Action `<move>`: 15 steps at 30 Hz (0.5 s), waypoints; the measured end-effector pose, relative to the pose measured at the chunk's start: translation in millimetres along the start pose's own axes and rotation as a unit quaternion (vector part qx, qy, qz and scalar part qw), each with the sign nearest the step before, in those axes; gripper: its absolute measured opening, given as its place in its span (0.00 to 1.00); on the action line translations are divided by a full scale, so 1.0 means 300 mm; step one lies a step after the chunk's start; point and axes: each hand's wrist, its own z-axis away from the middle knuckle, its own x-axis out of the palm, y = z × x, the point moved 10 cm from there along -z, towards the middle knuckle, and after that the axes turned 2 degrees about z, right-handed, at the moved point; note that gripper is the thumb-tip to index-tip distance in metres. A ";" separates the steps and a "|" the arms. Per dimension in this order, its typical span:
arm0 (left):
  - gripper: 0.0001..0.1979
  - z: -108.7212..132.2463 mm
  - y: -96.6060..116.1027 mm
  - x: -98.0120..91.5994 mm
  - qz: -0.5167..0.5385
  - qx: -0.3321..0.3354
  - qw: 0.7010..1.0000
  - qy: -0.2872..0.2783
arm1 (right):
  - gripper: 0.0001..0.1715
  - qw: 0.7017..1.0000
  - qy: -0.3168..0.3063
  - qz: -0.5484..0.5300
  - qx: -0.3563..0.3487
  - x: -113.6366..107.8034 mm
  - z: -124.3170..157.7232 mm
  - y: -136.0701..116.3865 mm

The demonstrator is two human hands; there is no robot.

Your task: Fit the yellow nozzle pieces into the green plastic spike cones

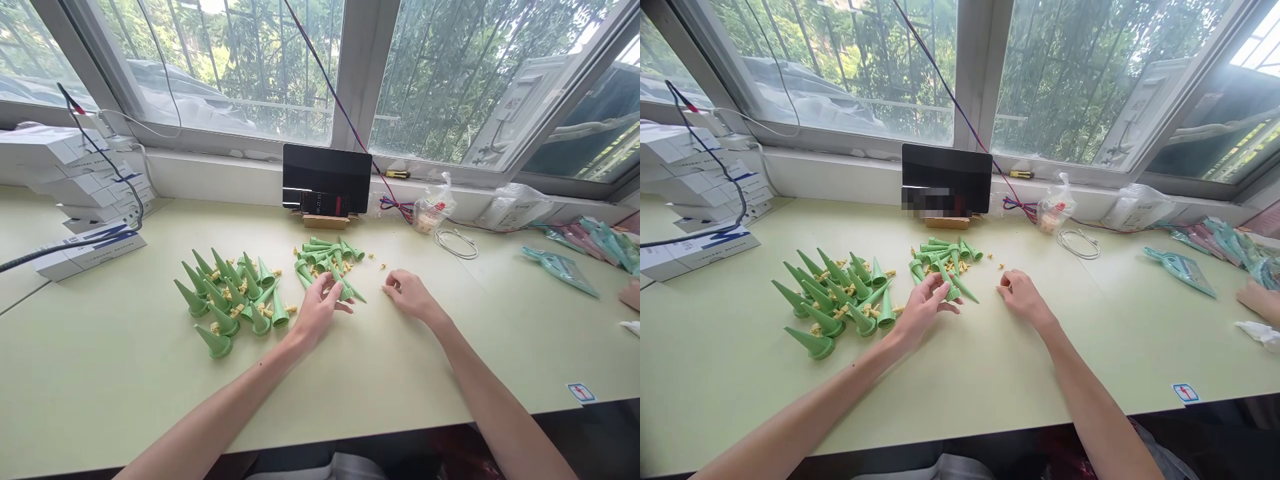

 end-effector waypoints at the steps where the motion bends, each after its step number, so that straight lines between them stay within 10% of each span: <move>1: 0.15 0.000 -0.002 -0.001 0.000 -0.002 1.000 0.001 | 0.09 1.000 0.011 -0.003 -0.002 -0.007 -0.001 -0.004; 15: 0.19 -0.001 -0.010 -0.002 -0.038 0.001 0.999 -0.004 | 0.11 0.972 0.091 -0.208 -0.066 -0.020 0.057 -0.216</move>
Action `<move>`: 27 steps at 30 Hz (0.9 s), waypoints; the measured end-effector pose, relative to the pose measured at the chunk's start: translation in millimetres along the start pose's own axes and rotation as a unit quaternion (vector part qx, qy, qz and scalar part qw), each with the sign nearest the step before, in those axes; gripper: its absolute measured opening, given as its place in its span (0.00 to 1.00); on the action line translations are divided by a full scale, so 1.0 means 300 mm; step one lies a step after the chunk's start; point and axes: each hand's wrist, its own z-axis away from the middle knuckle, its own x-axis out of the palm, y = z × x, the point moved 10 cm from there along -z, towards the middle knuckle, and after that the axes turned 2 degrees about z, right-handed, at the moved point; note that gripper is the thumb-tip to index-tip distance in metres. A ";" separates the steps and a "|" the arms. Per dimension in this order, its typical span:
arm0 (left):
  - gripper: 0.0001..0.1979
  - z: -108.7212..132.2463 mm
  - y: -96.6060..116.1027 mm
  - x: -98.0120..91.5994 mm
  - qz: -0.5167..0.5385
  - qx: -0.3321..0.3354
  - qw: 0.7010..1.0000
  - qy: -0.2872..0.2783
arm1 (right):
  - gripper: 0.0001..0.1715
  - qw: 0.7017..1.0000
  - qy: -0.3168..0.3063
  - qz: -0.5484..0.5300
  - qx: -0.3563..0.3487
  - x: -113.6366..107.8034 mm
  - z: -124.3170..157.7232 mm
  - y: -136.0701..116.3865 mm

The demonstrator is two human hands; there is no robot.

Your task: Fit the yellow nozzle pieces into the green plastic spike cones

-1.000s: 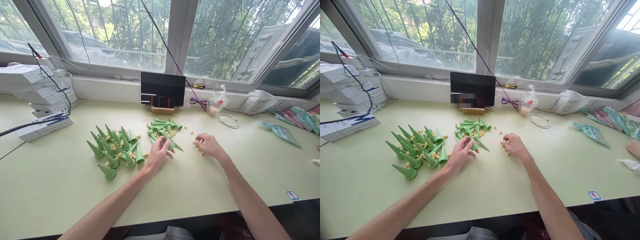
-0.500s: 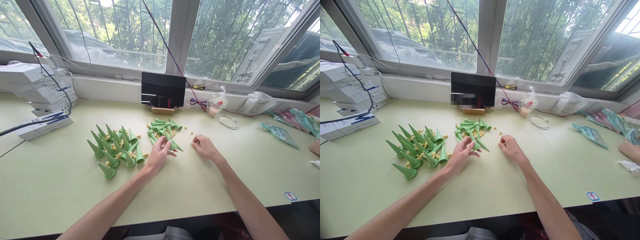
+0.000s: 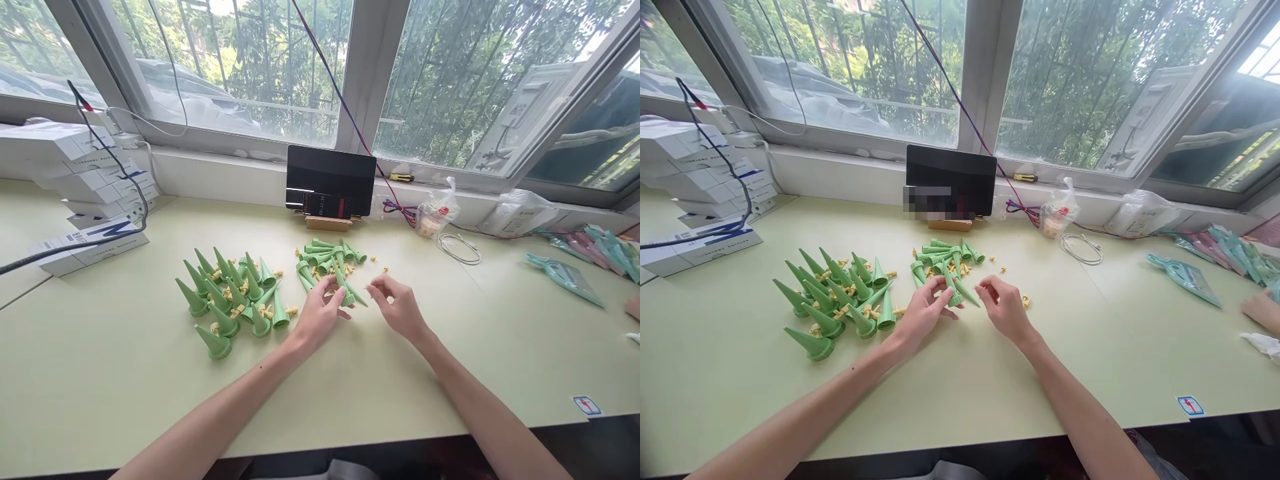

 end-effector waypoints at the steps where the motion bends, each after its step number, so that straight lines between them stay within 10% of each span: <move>1: 0.19 0.000 -0.001 0.003 -0.004 0.002 1.000 -0.004 | 0.11 1.000 -0.008 -0.003 -0.008 0.017 0.007 -0.015; 27: 0.17 0.013 -0.018 0.021 -0.048 0.013 0.998 -0.035 | 0.13 0.996 -0.060 -0.059 -0.012 0.087 0.031 -0.048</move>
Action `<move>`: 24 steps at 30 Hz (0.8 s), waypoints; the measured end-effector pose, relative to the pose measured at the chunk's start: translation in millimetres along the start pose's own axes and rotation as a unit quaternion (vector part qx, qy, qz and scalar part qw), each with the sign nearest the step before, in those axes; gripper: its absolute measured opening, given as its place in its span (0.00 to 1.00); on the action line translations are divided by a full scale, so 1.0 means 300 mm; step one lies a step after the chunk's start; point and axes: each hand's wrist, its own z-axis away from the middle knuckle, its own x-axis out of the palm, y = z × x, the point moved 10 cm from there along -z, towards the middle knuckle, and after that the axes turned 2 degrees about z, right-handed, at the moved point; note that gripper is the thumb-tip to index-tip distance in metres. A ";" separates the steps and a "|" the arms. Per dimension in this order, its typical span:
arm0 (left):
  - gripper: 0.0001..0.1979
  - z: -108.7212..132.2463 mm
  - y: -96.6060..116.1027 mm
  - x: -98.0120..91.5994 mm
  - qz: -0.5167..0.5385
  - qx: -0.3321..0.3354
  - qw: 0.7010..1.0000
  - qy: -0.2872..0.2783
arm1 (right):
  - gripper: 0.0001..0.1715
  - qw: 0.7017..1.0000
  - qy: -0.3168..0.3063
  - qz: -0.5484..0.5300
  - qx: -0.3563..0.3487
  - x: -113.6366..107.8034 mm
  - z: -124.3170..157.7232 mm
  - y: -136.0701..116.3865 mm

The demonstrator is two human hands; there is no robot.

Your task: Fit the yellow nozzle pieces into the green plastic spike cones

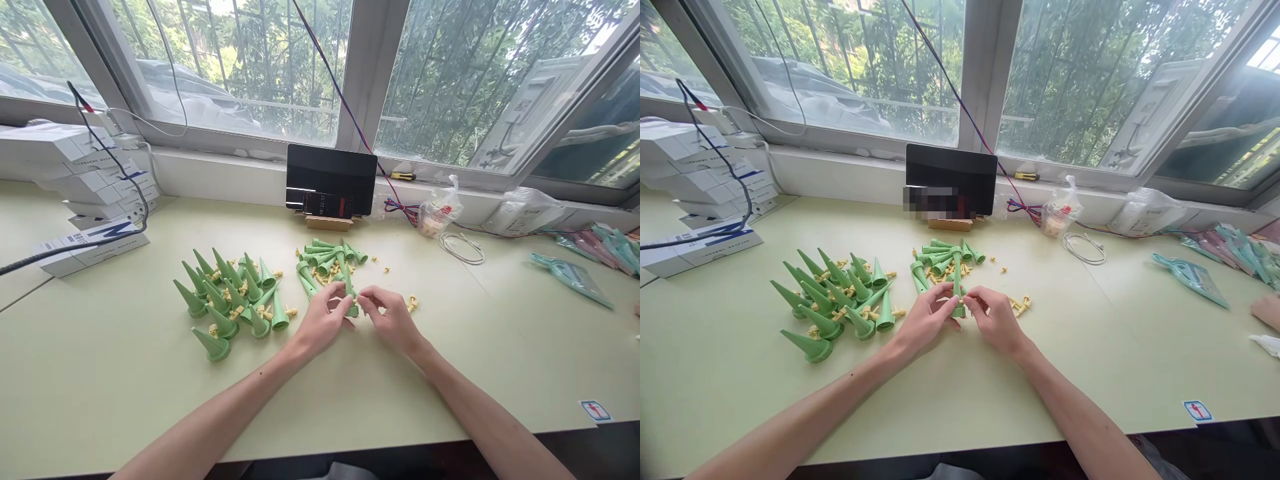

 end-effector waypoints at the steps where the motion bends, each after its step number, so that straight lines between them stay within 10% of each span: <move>1: 0.17 0.000 0.002 -0.002 0.001 0.001 1.000 0.002 | 0.13 1.000 -0.001 0.002 -0.001 0.000 -0.001 -0.001; 24: 0.18 0.000 0.009 -0.010 -0.043 0.019 0.999 0.011 | 0.15 0.999 0.007 -0.025 0.025 0.012 0.007 0.021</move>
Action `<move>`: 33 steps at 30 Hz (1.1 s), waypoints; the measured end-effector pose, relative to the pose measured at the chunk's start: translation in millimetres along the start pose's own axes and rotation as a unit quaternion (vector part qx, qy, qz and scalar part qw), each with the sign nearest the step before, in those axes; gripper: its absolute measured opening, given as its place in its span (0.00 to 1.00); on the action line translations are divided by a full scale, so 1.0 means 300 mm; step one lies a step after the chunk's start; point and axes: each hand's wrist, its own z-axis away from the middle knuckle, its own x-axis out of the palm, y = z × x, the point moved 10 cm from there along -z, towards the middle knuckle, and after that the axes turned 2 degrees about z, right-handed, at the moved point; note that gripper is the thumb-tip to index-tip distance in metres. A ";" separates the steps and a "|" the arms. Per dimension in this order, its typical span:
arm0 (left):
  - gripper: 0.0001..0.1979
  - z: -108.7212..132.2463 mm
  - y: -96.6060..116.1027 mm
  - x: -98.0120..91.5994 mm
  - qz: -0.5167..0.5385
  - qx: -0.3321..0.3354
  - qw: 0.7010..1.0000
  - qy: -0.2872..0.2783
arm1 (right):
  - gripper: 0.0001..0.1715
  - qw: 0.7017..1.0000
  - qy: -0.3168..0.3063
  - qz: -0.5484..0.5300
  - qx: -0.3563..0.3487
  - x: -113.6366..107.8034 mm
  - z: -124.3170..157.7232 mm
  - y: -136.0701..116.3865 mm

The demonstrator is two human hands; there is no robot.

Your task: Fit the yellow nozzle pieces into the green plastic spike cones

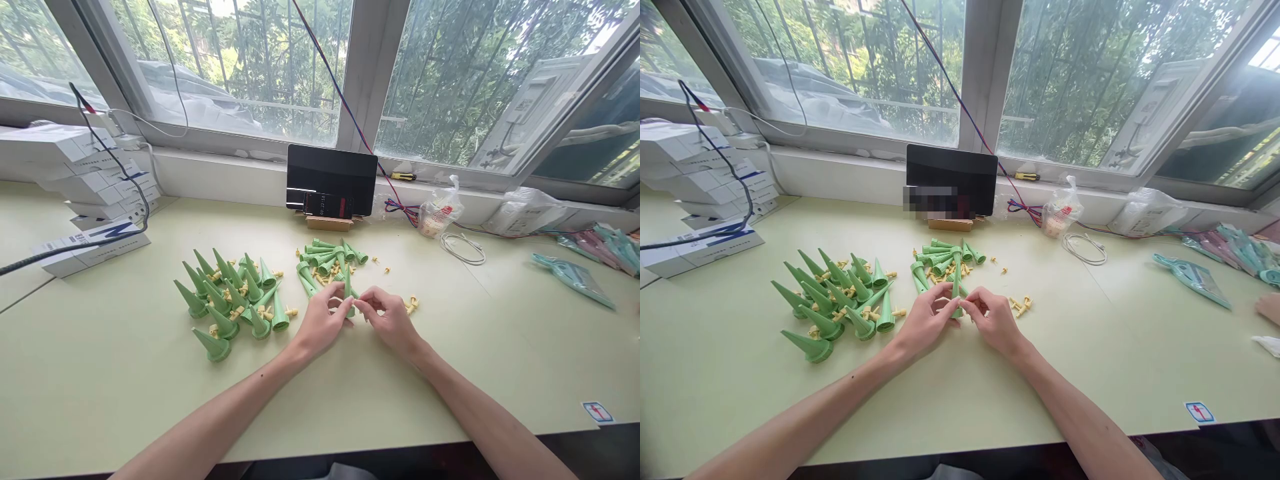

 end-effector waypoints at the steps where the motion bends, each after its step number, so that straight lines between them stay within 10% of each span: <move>1: 0.18 0.000 0.002 -0.002 -0.009 0.004 1.000 0.003 | 0.16 1.000 -0.001 -0.003 0.002 0.002 0.001 0.000; 33: 0.17 0.014 0.023 -0.019 -0.160 0.079 0.983 0.032 | 0.22 0.999 -0.009 -0.027 0.038 0.021 0.008 0.016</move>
